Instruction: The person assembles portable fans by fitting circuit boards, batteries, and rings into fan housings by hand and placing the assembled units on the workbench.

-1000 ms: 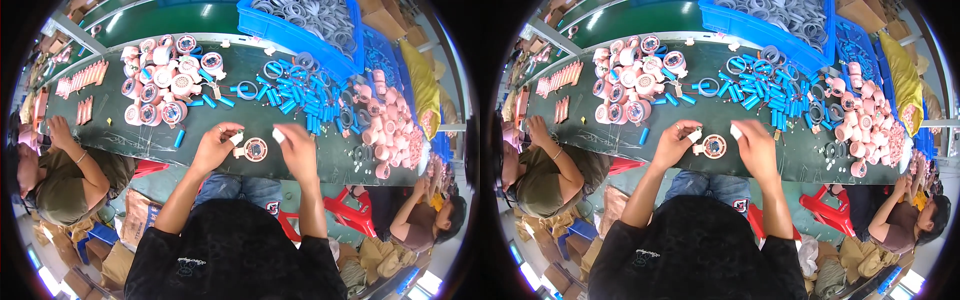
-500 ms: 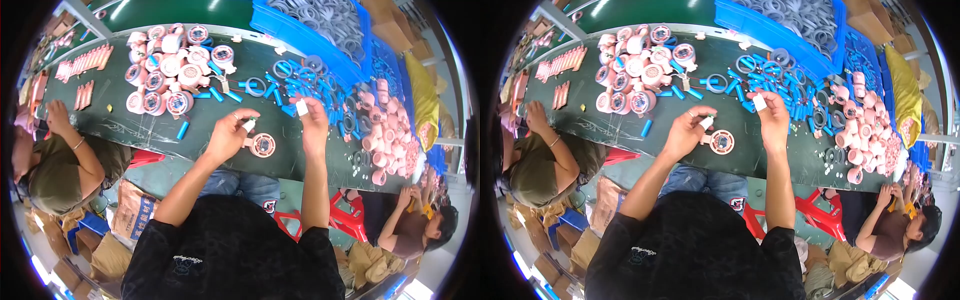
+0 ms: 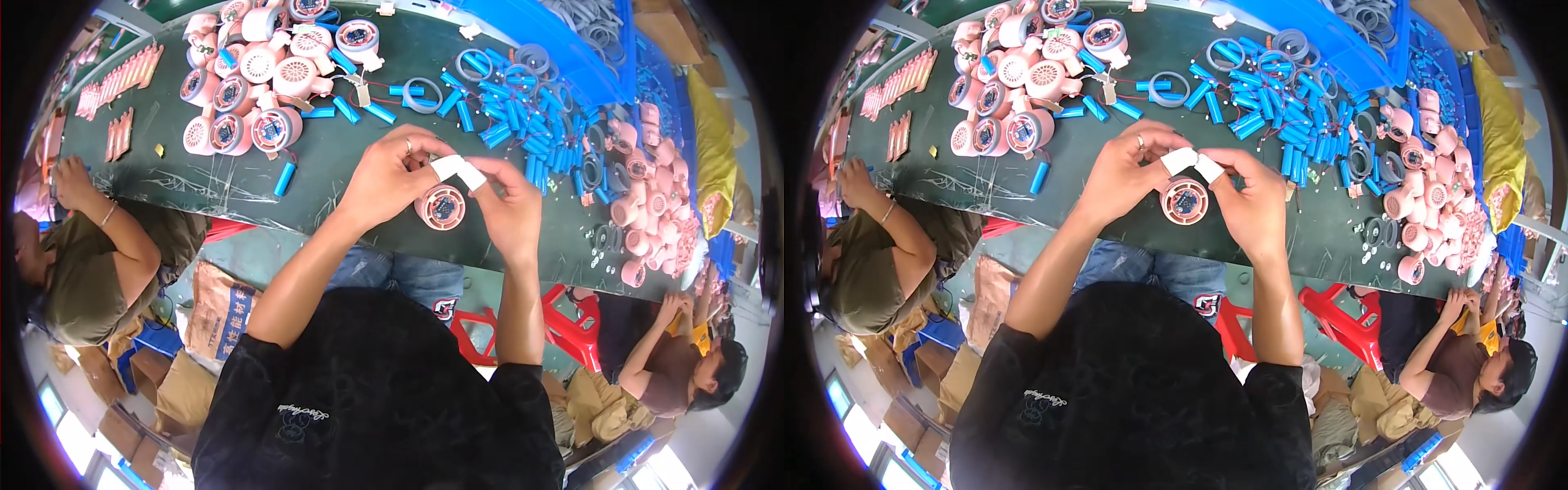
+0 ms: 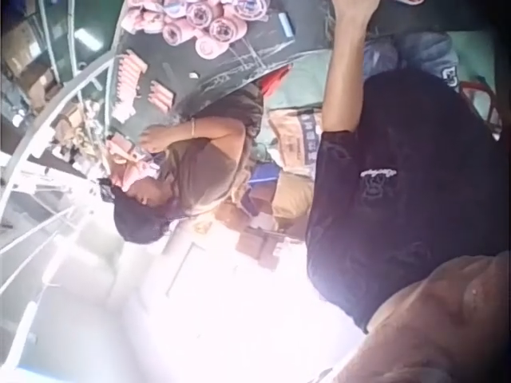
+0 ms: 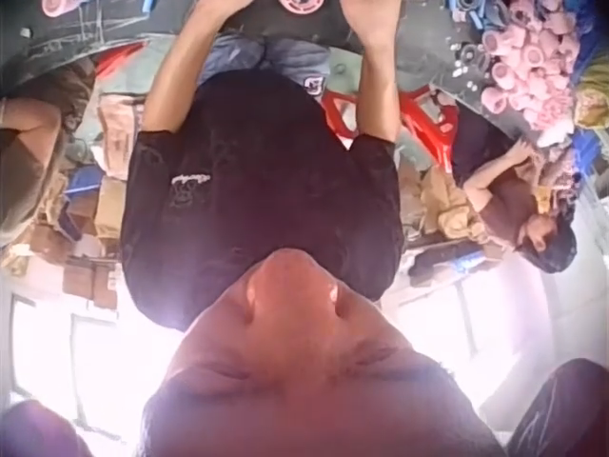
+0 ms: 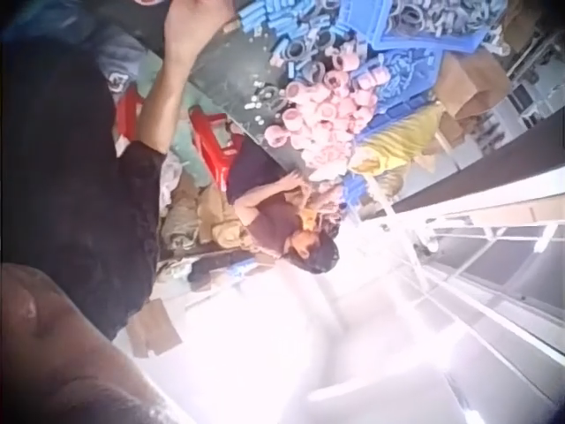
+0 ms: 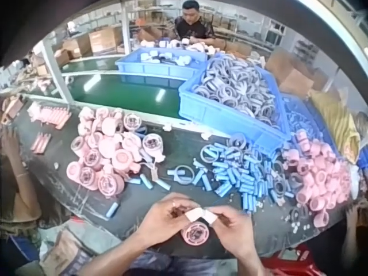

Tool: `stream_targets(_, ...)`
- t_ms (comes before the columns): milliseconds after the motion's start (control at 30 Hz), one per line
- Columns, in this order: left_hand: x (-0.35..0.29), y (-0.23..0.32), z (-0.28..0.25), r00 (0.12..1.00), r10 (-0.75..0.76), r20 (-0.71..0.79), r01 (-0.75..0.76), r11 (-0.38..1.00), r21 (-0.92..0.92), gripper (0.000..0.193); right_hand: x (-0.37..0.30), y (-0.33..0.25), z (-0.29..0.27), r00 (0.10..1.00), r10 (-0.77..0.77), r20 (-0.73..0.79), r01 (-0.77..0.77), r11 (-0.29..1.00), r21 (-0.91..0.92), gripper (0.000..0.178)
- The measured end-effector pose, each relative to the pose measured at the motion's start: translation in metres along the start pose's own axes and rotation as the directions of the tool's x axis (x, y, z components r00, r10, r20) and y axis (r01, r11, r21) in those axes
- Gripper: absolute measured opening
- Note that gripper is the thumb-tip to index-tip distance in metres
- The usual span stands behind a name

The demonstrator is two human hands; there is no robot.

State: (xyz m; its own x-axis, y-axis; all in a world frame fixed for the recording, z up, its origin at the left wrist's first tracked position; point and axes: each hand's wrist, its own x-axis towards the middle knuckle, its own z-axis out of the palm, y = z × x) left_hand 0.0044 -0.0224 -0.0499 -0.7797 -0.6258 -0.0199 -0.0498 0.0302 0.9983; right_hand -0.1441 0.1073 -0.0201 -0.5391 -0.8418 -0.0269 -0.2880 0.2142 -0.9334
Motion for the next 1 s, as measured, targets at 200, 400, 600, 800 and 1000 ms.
stream_targets(200, 0.001, -0.002, 0.006, 0.994, -0.099, -0.043, 0.098, 0.995, -0.020, 0.016, -0.004, -0.011, 0.007, 0.999, -0.038, -0.033, 0.032, 0.986, -0.165, 0.016)
stream_targets(400, 0.002, -0.005, 0.007, 0.999, -0.033, -0.038, 0.032, 0.999, -0.014, 0.016, 0.000, 0.021, 0.009, 0.995, 0.081, 0.062, -0.095, 0.957, 0.273, 0.018)
stream_targets(600, 0.002, -0.007, 0.002, 0.968, -0.246, 0.041, 0.243, 0.894, -0.376, 0.033, 0.007, 0.038, 0.004, 0.973, 0.215, 0.085, -0.228, 0.839, 0.494, 0.021)
stream_targets(800, 0.002, -0.019, 0.004, 0.946, -0.315, 0.078, 0.314, 0.830, -0.461, 0.037, 0.006, 0.050, -0.001, 0.969, 0.214, 0.123, -0.247, 0.829, 0.501, 0.021)
stream_targets(1000, 0.002, -0.014, 0.003, 0.930, -0.348, 0.118, 0.365, 0.831, -0.420, 0.032, 0.009, 0.043, 0.003, 0.962, 0.220, 0.164, -0.271, 0.856, 0.440, 0.021)
